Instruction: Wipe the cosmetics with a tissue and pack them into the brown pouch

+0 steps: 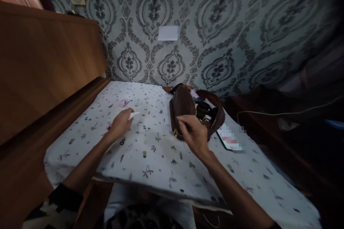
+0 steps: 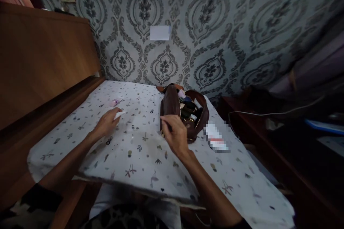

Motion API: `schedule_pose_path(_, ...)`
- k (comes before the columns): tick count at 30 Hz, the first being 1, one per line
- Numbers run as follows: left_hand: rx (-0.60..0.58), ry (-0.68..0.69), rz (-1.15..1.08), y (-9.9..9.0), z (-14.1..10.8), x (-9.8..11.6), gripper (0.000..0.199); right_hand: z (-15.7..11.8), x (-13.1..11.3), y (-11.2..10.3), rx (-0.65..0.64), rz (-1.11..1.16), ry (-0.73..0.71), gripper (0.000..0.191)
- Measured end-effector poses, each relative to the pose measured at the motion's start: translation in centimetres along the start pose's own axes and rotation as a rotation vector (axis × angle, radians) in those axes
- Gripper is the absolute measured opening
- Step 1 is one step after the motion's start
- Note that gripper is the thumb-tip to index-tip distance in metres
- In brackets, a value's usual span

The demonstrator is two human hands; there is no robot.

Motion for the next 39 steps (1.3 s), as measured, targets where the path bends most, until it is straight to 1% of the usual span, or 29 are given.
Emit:
schedule_pose_path(2,-0.032,-0.006,0.198,-0.9,-0.7,-1.8,0.035,-0.4,-0.7,2.0,-0.051,0.106,0.039,0.017)
schedule_pose_path(5,-0.125,-0.102,0.392,-1.2,-1.9,-4.1,0.040,-0.8,-1.7,4.8,-0.130,0.238,0.113,0.017)
schedule_pose_path(6,-0.141,-0.120,0.432,-1.2,-2.3,-4.5,0.040,-1.0,-1.9,5.8,-0.158,0.276,0.143,0.017)
schedule_pose_path(8,-0.132,-0.118,0.459,-1.1,-2.7,-4.5,0.037,-1.3,-2.3,7.6,-0.206,0.353,0.206,0.016)
schedule_pose_path(9,-0.113,-0.100,0.437,-1.0,-2.8,-4.2,0.034,-1.5,-2.5,8.5,-0.227,0.395,0.241,0.016)
schedule_pose_path(11,-0.076,-0.062,0.306,-0.7,-2.6,-2.9,0.026,-2.0,-2.6,10.3,-0.257,0.485,0.317,0.016)
schedule_pose_path(14,-0.005,-0.064,-0.051,-0.1,-1.7,-0.1,0.019,-2.9,-2.4,12.3,-0.261,0.680,0.464,0.018)
schedule_pose_path(16,0.055,-0.099,-0.277,0.6,-0.9,1.9,0.019,-3.7,-2.4,13.1,-0.250,0.860,0.576,0.028)
schedule_pose_path(17,0.074,-0.100,-0.362,1.1,-0.4,3.0,0.019,-4.0,-2.4,13.4,-0.245,0.949,0.627,0.034)
schedule_pose_path(19,0.097,-0.089,-0.492,2.2,0.4,4.8,0.027,-4.6,-2.4,13.7,-0.224,1.091,0.719,0.045)
schedule_pose_path(21,0.101,-0.126,-0.575,3.5,1.2,5.7,0.037,-5.0,-2.1,13.7,-0.175,1.174,0.799,0.052)
schedule_pose_path(23,0.090,-0.277,-0.647,4.7,1.8,5.5,0.045,-5.2,-1.6,13.8,-0.122,1.212,0.864,0.054)
schedule_pose_path(25,0.075,-0.468,-0.750,5.8,2.0,4.8,0.050,-5.4,-1.0,14.0,-0.095,1.204,0.904,0.053)
schedule_pose_path(26,0.066,-0.533,-0.818,6.3,2.0,4.4,0.051,-5.4,-0.7,14.1,-0.092,1.188,0.915,0.051)
schedule_pose_path(27,0.056,-0.566,-0.893,6.7,2.0,4.1,0.052,-5.4,-0.5,14.2,-0.091,1.166,0.921,0.049)
schedule_pose_path(28,0.049,-0.570,-0.965,6.9,2.0,3.8,0.053,-5.4,-0.3,14.3,-0.093,1.144,0.924,0.047)
schedule_pose_path(30,0.032,-0.547,-1.060,7.2,2.0,3.4,0.053,-5.3,-0.2,14.2,-0.095,1.104,0.926,0.041)
schedule_pose_path(32,0.008,-0.512,-1.069,7.3,2.0,3.0,0.052,-5.2,-0.2,14.0,-0.088,1.077,0.928,0.038)
schedule_pose_path(34,-0.023,-0.411,-1.002,7.1,1.8,3.1,0.048,-5.0,-0.2,13.6,-0.064,1.062,0.935,0.038)
schedule_pose_path(36,-0.066,-0.243,-0.887,6.8,1.7,3.7,0.039,-4.8,0.0,13.2,-0.022,1.054,0.940,0.037)
schedule_pose_path(38,-0.098,-0.117,-0.754,6.7,1.4,4.3,0.040,-4.8,0.2,12.8,0.011,1.036,0.934,0.036)
schedule_pose_path(39,-0.106,-0.095,-0.690,6.8,1.3,4.5,0.043,-4.8,0.3,12.6,0.015,1.021,0.928,0.035)
Point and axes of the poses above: each hand's wrist, its own z-axis towards the middle knuckle, its own y-axis out of the palm, x = y × z, the point moved 4 cm from there along z, towards the middle knuckle, and after that the axes turned 6 degrees about -y, right-handed, at the moved point
